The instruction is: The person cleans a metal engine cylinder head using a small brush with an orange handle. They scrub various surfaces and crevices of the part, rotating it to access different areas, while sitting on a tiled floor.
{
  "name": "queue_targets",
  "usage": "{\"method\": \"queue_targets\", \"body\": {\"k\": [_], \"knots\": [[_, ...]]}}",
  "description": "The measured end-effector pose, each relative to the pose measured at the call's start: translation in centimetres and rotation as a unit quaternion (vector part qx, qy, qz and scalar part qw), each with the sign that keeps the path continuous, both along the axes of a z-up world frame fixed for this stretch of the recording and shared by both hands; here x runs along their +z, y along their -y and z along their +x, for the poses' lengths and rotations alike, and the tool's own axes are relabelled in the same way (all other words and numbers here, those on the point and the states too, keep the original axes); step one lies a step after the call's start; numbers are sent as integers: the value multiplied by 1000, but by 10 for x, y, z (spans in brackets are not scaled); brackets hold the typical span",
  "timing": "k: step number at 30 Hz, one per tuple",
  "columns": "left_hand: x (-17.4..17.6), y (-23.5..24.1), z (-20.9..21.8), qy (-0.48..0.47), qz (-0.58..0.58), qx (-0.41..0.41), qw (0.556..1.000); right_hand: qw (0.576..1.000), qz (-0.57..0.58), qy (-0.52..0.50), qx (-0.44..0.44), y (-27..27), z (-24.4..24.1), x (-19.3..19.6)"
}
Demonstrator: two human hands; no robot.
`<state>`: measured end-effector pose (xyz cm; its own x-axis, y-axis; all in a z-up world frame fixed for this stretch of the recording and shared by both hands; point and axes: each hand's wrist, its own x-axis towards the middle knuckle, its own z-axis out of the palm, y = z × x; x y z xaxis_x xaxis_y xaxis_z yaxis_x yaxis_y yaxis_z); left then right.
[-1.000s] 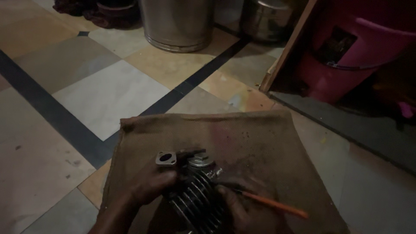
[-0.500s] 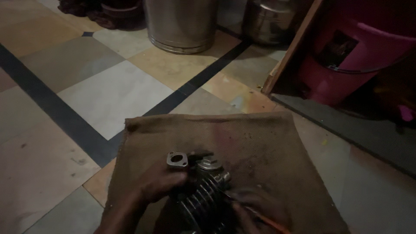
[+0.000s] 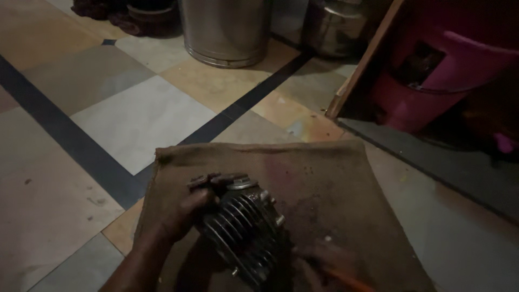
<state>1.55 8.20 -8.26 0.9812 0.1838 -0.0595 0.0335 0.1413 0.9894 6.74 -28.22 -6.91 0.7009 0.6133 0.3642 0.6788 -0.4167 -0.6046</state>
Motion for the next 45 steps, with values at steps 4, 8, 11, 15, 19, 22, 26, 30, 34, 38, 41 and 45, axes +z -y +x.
{"method": "queue_targets", "body": {"k": [4,8,11,15,19,22,26,30,34,38,41,45], "knots": [[-1,-5,-4,-1,-16,-55,998,997,-3,-63,-54,-18,-11,25],[0,-3,1,26,4,-118,993,998,34,-44,-18,-38,-13,53],[-7,-5,-1,-8,12,-64,998,1000,9,17,-11,-41,-17,65],[-10,-7,4,-10,4,-59,998,997,-59,-47,-23,-41,-15,77],[5,1,0,-49,8,-141,989,982,89,-161,-38,-53,-19,80],[28,9,-2,49,59,-174,982,994,61,-87,-23,-55,-18,82],[44,19,-6,80,43,-187,978,960,7,-242,-137,-47,-26,83],[52,26,-9,-51,29,-159,986,915,40,-344,-205,-47,-29,90],[63,34,-5,70,11,-219,973,996,83,32,12,-56,-27,87],[75,43,-7,-17,90,-204,975,999,30,-15,9,-46,-24,63],[88,50,-9,-67,110,-210,969,997,20,52,59,-25,-16,50],[93,55,-9,-11,215,-190,958,905,-271,-218,-245,-10,-12,51]]}}
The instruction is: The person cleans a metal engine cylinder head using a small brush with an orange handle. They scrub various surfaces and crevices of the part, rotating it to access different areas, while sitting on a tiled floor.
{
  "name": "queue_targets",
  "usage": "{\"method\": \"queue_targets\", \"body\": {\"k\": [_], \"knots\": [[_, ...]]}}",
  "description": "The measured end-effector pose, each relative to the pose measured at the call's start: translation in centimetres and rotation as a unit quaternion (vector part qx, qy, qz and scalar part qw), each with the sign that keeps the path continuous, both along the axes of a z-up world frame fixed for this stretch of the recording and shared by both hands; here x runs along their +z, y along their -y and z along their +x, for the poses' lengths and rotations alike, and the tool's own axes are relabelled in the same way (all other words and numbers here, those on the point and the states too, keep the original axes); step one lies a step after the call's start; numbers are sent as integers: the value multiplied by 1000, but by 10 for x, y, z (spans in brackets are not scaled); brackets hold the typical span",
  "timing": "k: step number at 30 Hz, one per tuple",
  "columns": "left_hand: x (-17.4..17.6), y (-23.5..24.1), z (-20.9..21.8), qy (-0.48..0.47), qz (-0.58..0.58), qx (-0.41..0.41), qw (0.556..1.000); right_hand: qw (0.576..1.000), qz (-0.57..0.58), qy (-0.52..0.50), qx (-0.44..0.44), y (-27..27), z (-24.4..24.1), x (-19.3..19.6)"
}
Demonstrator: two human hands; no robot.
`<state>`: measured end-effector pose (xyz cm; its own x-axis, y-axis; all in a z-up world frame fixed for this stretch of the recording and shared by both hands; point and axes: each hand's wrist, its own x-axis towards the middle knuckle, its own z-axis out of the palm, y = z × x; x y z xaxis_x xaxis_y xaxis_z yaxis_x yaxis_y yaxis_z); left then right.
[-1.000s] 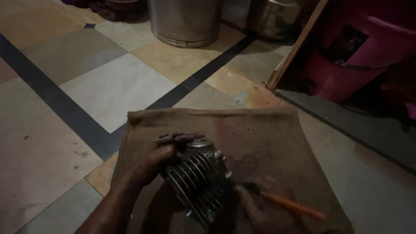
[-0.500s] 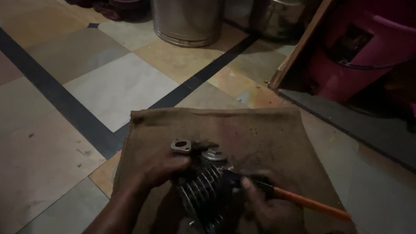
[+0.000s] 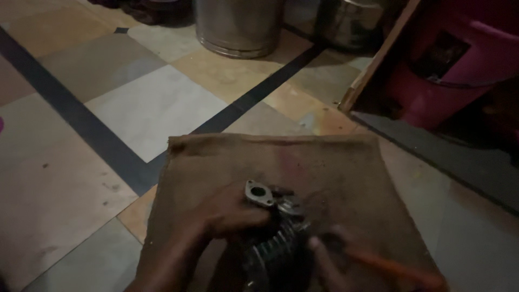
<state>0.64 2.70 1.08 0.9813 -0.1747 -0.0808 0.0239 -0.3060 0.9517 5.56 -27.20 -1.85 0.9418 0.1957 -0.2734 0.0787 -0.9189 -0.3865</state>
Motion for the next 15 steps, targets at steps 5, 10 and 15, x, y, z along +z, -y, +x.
{"method": "queue_targets", "body": {"k": [5,10,15], "knots": [[2,5,5,-5,-14,-8,1000,929,312,159,122,-17,-22,13],[5,7,4,20,12,38,999,907,323,197,184,-43,-30,21],[-11,6,12,-45,-48,69,995,959,273,70,29,-23,-34,10]]}}
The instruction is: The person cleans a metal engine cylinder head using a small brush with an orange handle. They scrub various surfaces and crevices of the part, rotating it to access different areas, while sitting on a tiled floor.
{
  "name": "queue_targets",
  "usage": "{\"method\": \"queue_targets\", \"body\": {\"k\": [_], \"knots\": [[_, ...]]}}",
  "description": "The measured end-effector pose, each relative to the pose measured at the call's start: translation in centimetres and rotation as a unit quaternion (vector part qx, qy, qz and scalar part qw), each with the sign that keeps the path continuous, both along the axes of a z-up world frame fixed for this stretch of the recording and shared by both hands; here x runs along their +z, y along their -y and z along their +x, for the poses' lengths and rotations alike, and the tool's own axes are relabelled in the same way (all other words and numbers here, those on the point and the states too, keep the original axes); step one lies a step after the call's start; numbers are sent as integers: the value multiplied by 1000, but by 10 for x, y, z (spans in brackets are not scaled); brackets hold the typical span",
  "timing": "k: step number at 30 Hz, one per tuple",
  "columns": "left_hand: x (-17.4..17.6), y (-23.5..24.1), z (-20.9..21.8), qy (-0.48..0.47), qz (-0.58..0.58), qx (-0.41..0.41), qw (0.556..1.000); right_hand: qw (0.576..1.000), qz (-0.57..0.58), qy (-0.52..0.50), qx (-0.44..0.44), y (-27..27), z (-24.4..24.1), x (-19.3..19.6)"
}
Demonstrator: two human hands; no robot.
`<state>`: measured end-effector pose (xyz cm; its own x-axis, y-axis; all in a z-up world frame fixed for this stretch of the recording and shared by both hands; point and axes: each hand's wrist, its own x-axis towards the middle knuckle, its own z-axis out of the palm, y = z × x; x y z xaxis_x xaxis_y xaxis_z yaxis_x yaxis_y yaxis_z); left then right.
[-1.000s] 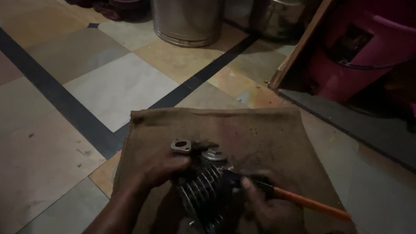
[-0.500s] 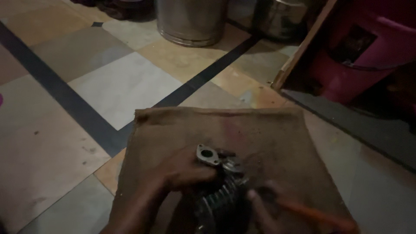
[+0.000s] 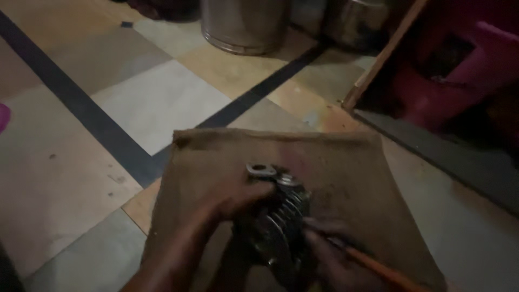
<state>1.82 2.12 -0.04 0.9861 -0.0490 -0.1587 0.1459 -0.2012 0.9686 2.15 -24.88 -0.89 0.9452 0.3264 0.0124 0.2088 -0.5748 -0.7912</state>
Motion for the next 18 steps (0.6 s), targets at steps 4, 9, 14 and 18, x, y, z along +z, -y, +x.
{"method": "queue_targets", "body": {"k": [4,9,14,18], "knots": [[-8,-16,6,124,-41,-2,991,934,58,305,178,18,18,-25],[-27,-32,3,-64,-165,212,961,915,-111,313,230,89,69,-73],[-20,-34,7,-80,-371,368,849,967,-155,134,152,105,123,-79],[-18,-20,-4,-186,-454,400,774,990,-16,-137,-2,91,124,-70]]}}
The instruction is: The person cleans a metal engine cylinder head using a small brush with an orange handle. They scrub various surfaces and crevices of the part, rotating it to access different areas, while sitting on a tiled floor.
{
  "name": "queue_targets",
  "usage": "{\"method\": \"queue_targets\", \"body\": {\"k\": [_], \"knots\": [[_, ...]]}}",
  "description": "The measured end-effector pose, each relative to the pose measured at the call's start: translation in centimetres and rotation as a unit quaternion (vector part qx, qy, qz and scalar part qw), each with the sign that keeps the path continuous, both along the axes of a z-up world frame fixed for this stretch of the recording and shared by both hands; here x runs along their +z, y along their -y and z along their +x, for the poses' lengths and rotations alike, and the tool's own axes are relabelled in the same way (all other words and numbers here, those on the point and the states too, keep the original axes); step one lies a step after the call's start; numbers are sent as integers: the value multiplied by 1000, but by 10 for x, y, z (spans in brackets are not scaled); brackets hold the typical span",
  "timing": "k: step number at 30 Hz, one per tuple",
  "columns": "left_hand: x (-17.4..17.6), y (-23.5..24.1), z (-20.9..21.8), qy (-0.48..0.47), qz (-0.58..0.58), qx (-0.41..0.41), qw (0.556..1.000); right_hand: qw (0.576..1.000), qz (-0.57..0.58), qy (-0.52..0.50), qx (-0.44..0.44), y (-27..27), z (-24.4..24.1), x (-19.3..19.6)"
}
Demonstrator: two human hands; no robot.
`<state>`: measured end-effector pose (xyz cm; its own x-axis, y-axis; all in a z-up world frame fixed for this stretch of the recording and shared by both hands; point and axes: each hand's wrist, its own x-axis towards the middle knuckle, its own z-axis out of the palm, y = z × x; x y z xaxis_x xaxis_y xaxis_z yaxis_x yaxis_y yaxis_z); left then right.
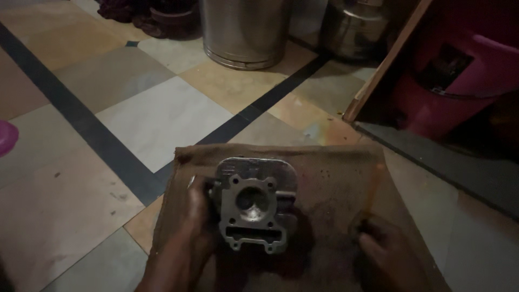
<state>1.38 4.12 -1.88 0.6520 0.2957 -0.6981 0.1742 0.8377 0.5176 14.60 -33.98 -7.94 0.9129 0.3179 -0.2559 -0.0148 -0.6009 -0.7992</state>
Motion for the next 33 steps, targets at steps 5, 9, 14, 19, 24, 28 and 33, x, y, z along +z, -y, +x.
{"method": "queue_targets", "body": {"k": [5,9,14,19,24,28,33], "knots": [[-14,5,-1,-27,53,-47,997,973,221,-50,39,-18,-6,20],[-57,7,15,-2,111,-132,985,993,103,-48,7,-26,-7,35],[-97,-13,26,84,555,-279,779,927,-12,339,162,-9,-7,37],[-59,-16,13,-82,364,-366,852,775,-165,578,194,-24,-13,10],[29,-13,3,-150,548,-484,665,992,-40,108,-50,-61,-31,8],[82,-3,-15,-247,680,-349,596,972,-3,233,-42,-71,-55,28],[76,19,-2,-18,695,-246,675,968,18,249,1,-72,-81,34]]}}
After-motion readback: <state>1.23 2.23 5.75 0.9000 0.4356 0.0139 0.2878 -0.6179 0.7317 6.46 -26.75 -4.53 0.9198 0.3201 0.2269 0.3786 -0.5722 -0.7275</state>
